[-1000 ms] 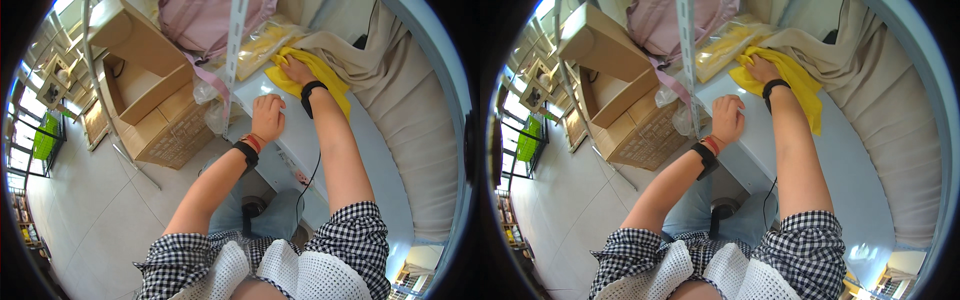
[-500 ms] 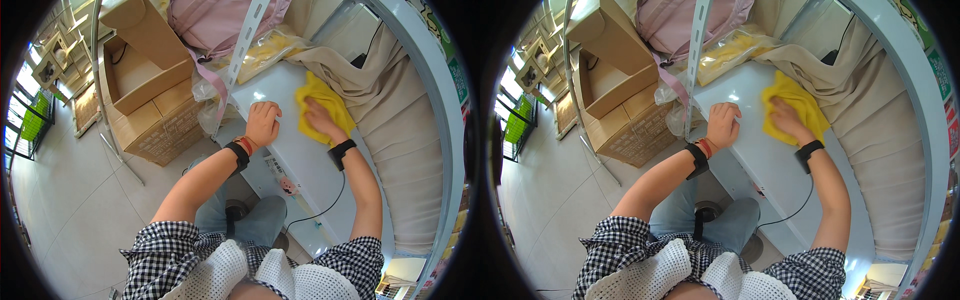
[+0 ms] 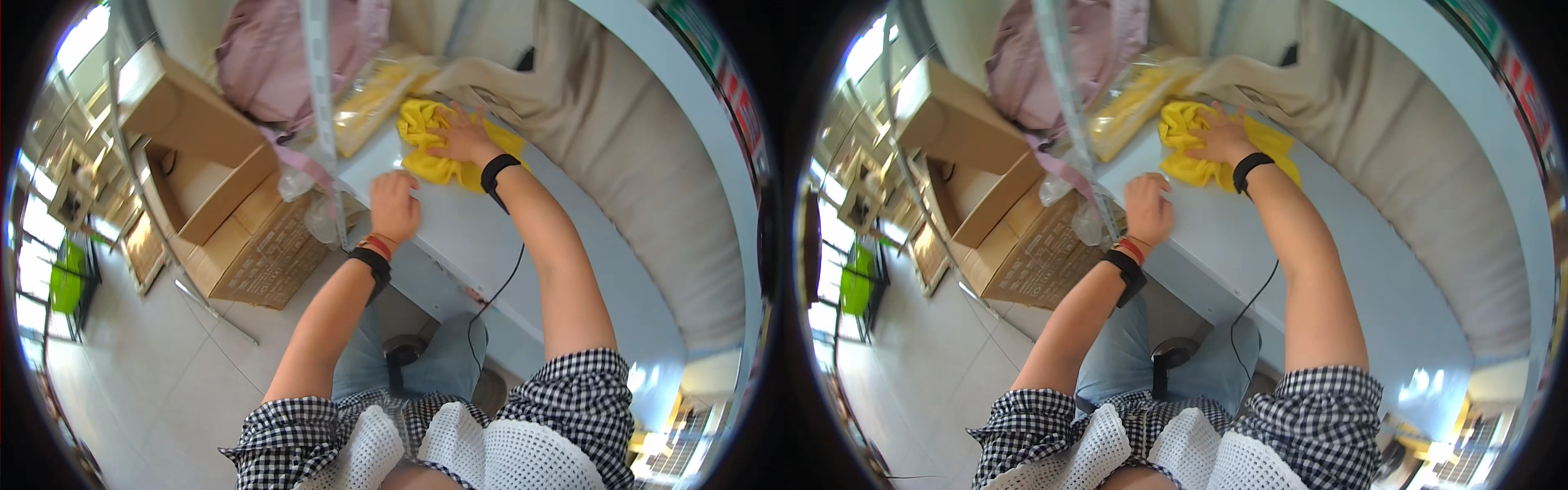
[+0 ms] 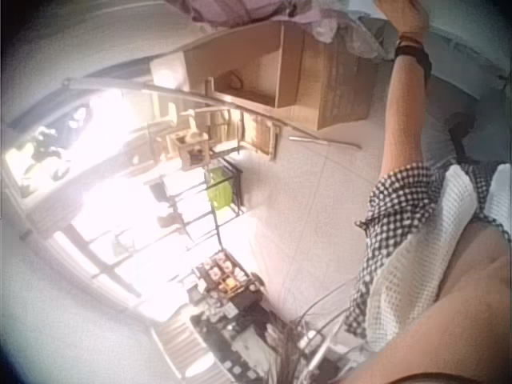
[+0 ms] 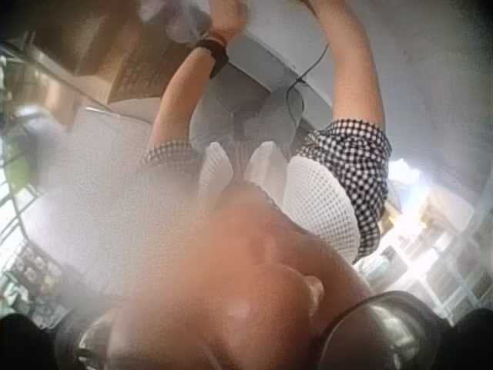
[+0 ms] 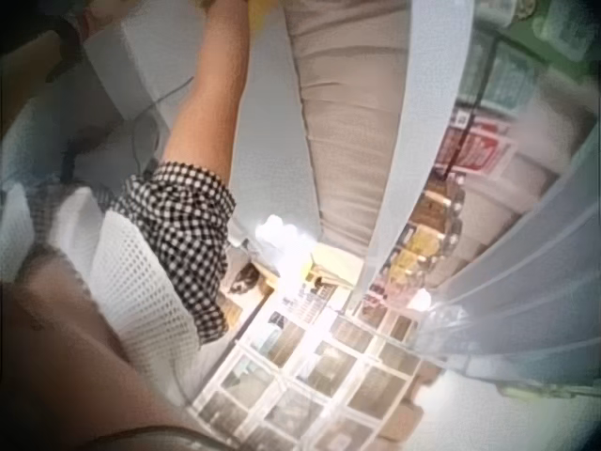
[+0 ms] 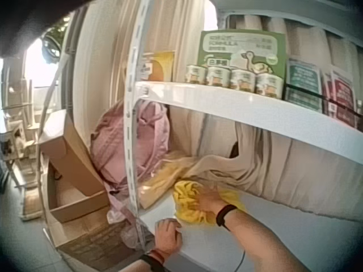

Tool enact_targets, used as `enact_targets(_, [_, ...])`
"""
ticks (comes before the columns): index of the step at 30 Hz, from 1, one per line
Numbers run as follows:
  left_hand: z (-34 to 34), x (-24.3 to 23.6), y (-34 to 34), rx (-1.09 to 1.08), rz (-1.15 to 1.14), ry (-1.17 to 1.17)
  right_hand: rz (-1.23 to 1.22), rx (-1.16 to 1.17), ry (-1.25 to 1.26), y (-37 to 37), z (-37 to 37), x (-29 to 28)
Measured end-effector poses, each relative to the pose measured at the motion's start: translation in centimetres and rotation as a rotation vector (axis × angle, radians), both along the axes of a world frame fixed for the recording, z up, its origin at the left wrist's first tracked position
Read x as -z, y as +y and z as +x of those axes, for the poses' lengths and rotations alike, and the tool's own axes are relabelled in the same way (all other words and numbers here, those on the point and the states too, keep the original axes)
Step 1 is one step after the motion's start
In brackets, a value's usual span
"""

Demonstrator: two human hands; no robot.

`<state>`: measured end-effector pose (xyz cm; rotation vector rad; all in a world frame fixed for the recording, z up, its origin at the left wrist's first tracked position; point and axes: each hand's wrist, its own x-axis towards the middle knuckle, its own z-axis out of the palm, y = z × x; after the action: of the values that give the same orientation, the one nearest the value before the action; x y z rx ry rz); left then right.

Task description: Using a yellow cloth to wipe down white shelves in a pet shop.

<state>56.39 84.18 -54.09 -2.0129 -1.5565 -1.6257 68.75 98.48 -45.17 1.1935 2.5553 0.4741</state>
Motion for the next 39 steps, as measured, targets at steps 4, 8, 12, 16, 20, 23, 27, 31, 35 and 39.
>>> enact_targets(4, [0.3,0.3,1.2,0.011,0.019,0.016,-0.16,0.189,0.578,0.0,17.0,5.9])
enact_targets(8, [-0.4,-0.3,0.6,-0.033,0.036,0.048,-0.001,0.53,0.702,-10.8,37.4,7.0])
enact_targets(12, [-0.2,-0.3,0.9,0.0,0.08,0.063,-0.041,0.971,-0.075,-25.5,60.9,12.8])
enact_targets(16, [1.1,-0.2,1.1,0.046,0.115,-0.008,-0.024,1.247,0.094,-29.2,68.0,10.7])
enact_targets(20, [-0.4,0.3,0.8,-0.003,0.069,0.06,-0.147,0.858,0.632,-19.7,48.1,9.6])
enact_targets(23, [-0.1,0.1,0.6,0.007,0.056,0.05,-0.2,0.375,0.586,-15.3,31.2,4.6])
enact_targets(27, [1.2,0.5,1.4,0.062,0.072,0.06,-0.222,0.081,0.455,-7.4,18.4,5.1])
enact_targets(31, [1.3,0.3,1.1,0.069,0.022,0.116,-0.317,0.295,0.507,-0.7,11.8,3.9])
enact_targets(35, [0.9,0.1,1.0,0.066,0.01,0.121,-0.314,0.285,0.569,-0.8,15.6,4.1])
enact_targets(39, [0.5,0.2,1.5,0.076,0.037,0.11,-0.068,0.199,0.676,-3.5,28.3,6.6])
